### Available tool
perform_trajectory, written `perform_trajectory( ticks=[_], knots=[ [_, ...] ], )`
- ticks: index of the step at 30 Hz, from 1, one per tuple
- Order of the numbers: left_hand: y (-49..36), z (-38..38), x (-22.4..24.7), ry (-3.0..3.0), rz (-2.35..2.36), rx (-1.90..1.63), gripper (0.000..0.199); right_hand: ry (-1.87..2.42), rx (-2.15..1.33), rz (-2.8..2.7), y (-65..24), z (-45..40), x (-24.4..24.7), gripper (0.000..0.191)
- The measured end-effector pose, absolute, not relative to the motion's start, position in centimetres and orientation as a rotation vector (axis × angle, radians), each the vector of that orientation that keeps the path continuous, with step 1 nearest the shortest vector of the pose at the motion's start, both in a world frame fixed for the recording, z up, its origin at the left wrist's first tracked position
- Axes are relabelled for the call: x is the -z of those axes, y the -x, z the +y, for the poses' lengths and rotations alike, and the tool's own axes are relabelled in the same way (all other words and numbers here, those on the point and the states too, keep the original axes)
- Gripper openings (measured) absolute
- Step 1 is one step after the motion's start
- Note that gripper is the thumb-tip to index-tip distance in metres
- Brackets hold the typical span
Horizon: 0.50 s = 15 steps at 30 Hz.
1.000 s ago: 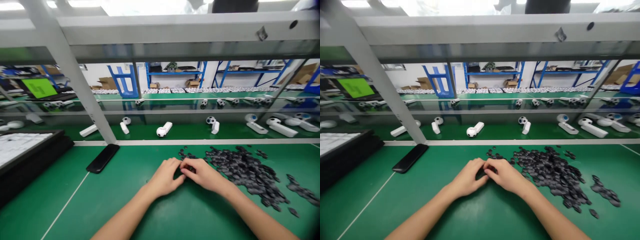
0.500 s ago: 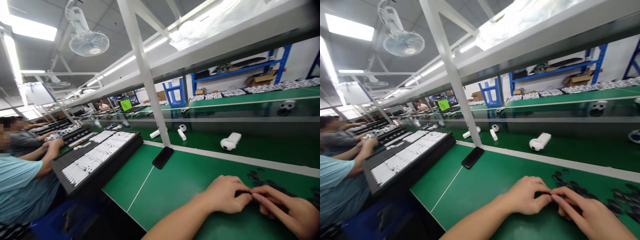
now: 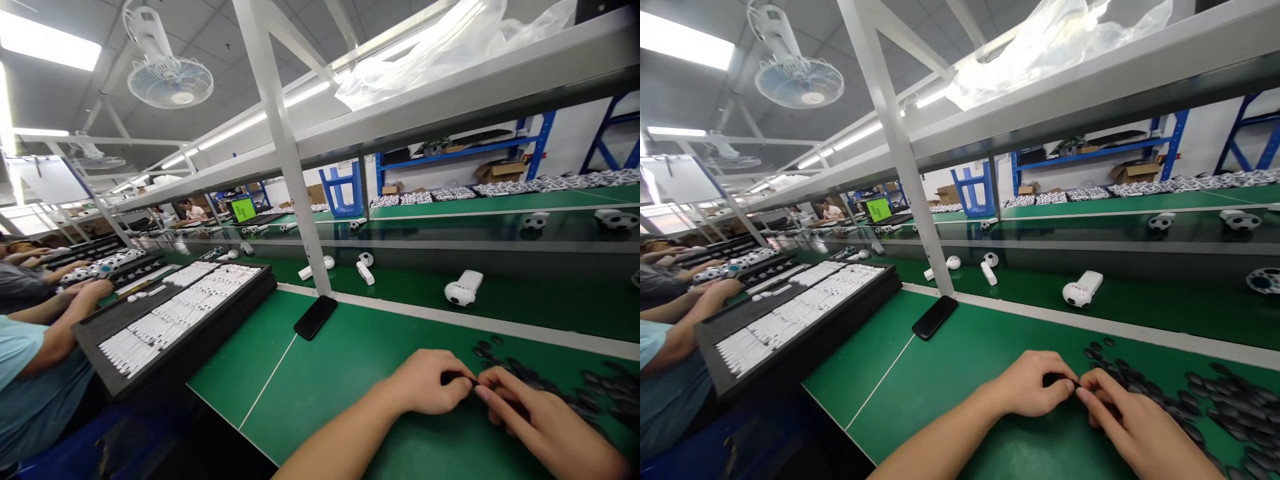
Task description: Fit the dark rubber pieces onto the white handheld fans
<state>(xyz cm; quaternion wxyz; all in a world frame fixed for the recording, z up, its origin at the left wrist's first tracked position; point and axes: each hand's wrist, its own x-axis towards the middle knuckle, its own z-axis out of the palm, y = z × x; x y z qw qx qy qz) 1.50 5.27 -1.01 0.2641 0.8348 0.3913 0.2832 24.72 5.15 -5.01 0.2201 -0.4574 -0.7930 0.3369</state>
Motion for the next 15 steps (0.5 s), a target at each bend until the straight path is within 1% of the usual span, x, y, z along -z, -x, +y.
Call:
perform_trajectory(
  ticks=[9,15],
  knots=[
    [-1.3,5.4,1.6,-2.317,1.04,-0.769,0.017,1.229,-0.989,-2.34,-23.4,3.6,3.8,0.03],
    [-1.4,5.5,1.7,-2.351,1.055,-0.733,0.016,1.164,-0.892,-2.301,-23.3,3.8,3.2,0.03]
  ],
)
